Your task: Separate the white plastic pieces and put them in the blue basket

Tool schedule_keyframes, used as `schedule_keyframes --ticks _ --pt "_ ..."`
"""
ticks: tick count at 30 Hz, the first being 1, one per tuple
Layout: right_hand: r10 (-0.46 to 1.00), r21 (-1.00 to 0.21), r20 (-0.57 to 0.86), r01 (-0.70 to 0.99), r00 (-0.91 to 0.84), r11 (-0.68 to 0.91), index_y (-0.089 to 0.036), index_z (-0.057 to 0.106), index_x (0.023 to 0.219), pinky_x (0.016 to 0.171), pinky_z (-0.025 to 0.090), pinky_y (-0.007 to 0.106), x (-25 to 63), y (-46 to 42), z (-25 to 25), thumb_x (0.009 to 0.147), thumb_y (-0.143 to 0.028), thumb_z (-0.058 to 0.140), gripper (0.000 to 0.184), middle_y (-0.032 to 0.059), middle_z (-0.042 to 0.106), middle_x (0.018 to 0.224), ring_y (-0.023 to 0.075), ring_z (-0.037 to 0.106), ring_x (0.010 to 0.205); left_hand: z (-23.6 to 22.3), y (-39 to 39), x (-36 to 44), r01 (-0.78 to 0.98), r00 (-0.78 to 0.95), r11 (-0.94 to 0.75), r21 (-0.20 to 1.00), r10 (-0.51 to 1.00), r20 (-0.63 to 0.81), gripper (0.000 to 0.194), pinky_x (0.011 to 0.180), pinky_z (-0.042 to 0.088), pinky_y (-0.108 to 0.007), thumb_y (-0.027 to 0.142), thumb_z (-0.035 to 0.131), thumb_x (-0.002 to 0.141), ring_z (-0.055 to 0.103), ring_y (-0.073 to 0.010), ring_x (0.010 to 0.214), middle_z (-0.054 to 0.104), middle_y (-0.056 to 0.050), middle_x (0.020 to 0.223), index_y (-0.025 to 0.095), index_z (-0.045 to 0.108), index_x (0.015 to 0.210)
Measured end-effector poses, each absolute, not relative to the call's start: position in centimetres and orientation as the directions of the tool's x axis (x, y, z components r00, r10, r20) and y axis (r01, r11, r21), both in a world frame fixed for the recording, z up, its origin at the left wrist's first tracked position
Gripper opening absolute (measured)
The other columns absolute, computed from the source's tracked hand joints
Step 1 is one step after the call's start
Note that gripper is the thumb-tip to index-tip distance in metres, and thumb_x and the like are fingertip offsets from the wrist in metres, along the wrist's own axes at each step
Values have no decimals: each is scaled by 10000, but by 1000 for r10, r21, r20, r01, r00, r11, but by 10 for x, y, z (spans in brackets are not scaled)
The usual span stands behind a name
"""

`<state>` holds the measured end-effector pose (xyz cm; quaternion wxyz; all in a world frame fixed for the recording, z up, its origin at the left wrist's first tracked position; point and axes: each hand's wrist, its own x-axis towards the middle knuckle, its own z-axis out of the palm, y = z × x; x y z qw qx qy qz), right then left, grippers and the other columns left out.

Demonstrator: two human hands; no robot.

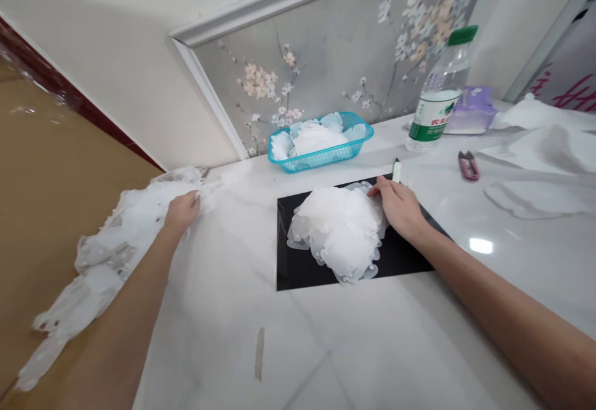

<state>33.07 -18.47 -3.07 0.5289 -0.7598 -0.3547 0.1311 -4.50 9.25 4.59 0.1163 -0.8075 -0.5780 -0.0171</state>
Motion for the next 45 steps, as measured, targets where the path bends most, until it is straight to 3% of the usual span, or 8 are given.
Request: schedule_keyframes --ticks 7,11,20,25,28,36,40,45 --pt "676 -899 191 404 712 -171 -202 553 575 717 391 324 329 -186 -27 860 -453 305 454 63 644 678 208 570 706 59 62 -46 965 261 -248 -82 932 250 255 714 443 -295 296 447 815 607 -245 817 640 -69 754 136 615 922" --pt "679 -895 192 411 708 -175 -200 555 583 721 392 325 329 -186 -27 865 -450 297 457 67 646 681 209 575 708 85 35 -47 968 233 -253 3 897 375 175 588 385 -268 299 471 776 521 -184 617 453 -2 543 157 551 712" --pt "675 -886 242 442 697 -138 -197 542 580 742 400 321 330 -186 -29 877 -452 286 468 64 633 660 204 579 688 128 -37 62 827 371 -554 94 665 648 265 544 358 -238 387 461 820 416 -108 533 414 32 562 183 451 651" --pt "683 -889 244 440 689 -127 -200 533 576 743 400 324 332 -185 -28 876 -463 268 479 69 638 665 210 582 705 82 -86 126 307 873 -949 78 313 373 330 861 481 -305 322 345 906 615 -186 964 674 -63 963 172 607 1040" --pt "678 -895 236 428 696 -128 -204 531 583 731 400 321 333 -184 -28 878 -463 268 472 68 643 667 211 586 704 59 -100 135 116 980 -988 98 130 148 432 1082 335 -395 299 332 917 371 -232 1327 520 -108 1345 146 487 1290" --pt "658 -914 213 386 723 -128 -205 551 586 739 408 323 334 -182 -28 882 -463 275 481 71 661 686 216 603 731 68 -103 129 280 957 -935 219 290 14 534 1143 149 -491 422 290 939 186 -252 1410 303 -68 1504 190 334 1417" --pt "658 -921 201 369 725 -126 -203 558 593 739 407 319 334 -183 -28 883 -472 273 488 69 665 703 212 603 734 64 -82 122 396 858 -862 316 470 207 558 1144 95 -481 468 228 947 115 -223 1426 245 -45 1530 218 266 1443" --pt "664 -920 194 370 722 -133 -201 555 590 718 399 315 333 -185 -28 875 -516 271 511 64 652 687 207 586 707 42 -14 68 846 517 -532 41 836 186 580 1135 193 -376 426 274 924 196 -189 1406 278 -86 1515 157 262 1437"
